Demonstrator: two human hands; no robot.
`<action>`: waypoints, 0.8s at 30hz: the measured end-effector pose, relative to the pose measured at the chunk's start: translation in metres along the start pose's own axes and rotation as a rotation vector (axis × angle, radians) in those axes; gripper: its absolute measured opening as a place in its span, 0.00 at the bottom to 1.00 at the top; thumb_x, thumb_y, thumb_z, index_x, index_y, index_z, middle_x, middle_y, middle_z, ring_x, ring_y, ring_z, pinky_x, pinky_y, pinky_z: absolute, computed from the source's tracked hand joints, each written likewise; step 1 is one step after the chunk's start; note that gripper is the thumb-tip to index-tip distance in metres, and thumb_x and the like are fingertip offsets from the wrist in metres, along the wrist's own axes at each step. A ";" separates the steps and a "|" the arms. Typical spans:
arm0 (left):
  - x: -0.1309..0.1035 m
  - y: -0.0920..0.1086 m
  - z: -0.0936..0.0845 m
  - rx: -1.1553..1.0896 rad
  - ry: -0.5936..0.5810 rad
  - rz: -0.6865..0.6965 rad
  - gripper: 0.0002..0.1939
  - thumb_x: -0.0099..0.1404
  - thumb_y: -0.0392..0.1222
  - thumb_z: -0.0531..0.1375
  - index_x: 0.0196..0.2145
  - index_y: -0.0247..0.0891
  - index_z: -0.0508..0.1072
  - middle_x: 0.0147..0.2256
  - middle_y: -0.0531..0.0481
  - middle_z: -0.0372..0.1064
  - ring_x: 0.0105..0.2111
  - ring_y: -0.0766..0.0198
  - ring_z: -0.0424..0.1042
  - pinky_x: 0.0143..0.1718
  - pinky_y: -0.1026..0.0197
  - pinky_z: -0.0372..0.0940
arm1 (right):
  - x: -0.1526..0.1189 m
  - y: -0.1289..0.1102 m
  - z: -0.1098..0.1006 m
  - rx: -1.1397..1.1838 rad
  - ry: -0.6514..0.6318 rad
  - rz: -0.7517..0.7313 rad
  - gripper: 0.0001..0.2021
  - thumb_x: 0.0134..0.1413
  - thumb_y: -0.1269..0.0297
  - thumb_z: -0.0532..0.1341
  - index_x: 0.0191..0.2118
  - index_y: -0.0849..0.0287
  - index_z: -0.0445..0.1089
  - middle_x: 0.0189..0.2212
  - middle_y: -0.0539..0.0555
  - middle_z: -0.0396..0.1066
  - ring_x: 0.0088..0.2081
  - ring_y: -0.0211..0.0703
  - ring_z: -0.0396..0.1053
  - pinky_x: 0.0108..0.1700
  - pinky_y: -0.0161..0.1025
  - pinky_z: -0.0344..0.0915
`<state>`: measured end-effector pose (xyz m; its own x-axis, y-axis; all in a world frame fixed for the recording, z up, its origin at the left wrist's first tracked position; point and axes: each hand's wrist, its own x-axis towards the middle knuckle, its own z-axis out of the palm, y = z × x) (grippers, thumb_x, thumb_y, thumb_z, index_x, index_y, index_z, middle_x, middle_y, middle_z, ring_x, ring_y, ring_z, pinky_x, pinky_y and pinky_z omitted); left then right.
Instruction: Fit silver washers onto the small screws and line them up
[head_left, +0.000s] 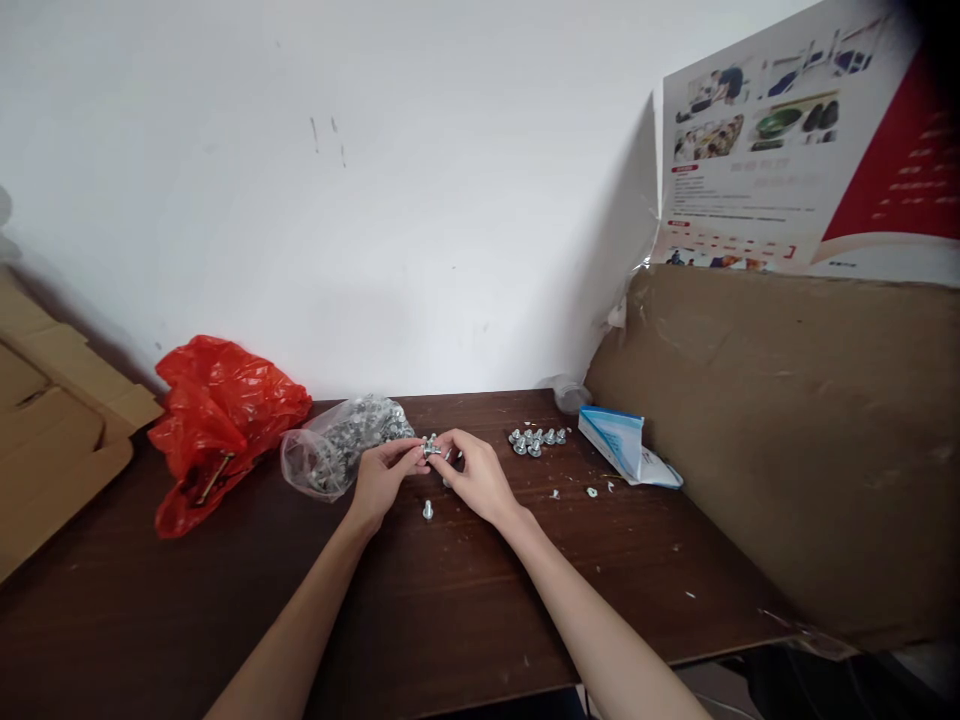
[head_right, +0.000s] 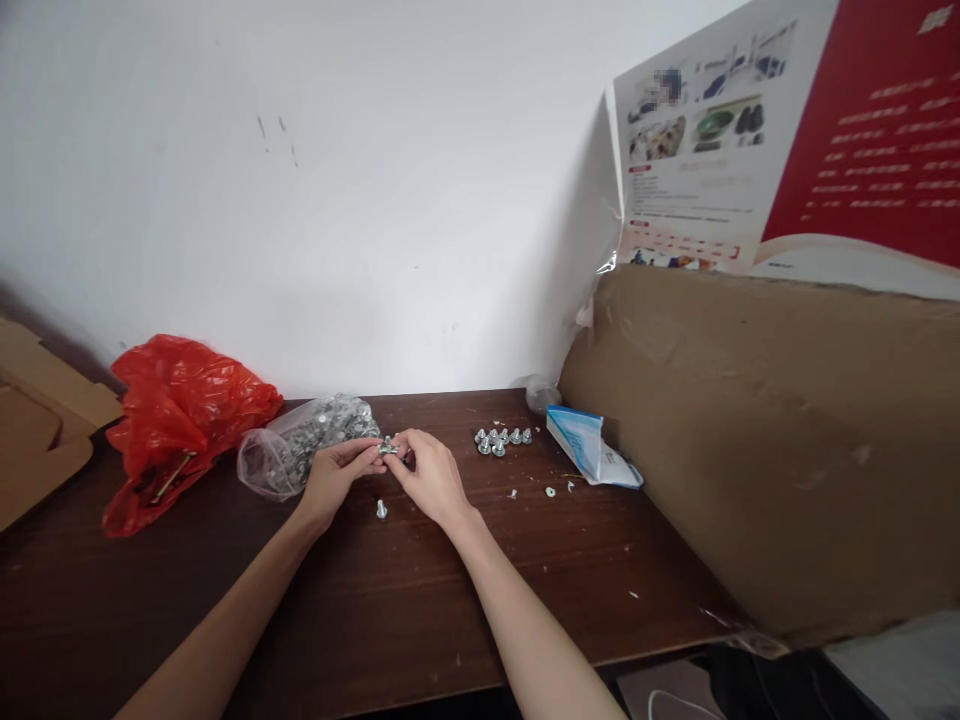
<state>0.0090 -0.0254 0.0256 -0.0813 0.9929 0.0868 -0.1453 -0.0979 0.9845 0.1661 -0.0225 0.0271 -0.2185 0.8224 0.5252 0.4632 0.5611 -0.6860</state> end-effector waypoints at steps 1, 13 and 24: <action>0.000 0.000 0.000 0.002 -0.001 0.000 0.21 0.44 0.48 0.70 0.33 0.30 0.78 0.28 0.47 0.76 0.26 0.61 0.75 0.36 0.54 0.75 | 0.000 0.000 0.000 -0.011 -0.002 -0.004 0.06 0.56 0.62 0.58 0.34 0.57 0.69 0.29 0.51 0.70 0.32 0.41 0.67 0.33 0.35 0.61; 0.002 -0.002 0.000 -0.013 0.017 0.008 0.20 0.44 0.47 0.70 0.33 0.30 0.78 0.29 0.48 0.76 0.27 0.62 0.75 0.35 0.56 0.74 | 0.001 0.002 -0.001 -0.033 -0.013 -0.003 0.11 0.60 0.59 0.54 0.30 0.57 0.69 0.27 0.51 0.70 0.32 0.40 0.67 0.34 0.34 0.60; 0.002 -0.003 0.001 -0.020 -0.004 0.014 0.20 0.44 0.47 0.70 0.33 0.30 0.78 0.30 0.48 0.76 0.28 0.62 0.75 0.35 0.57 0.74 | 0.002 0.004 -0.001 -0.065 -0.025 -0.005 0.14 0.62 0.59 0.53 0.29 0.58 0.69 0.27 0.51 0.70 0.32 0.41 0.67 0.33 0.35 0.59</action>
<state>0.0098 -0.0227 0.0228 -0.0800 0.9916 0.1012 -0.1636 -0.1132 0.9800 0.1684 -0.0193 0.0261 -0.2422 0.8223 0.5150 0.5165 0.5586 -0.6489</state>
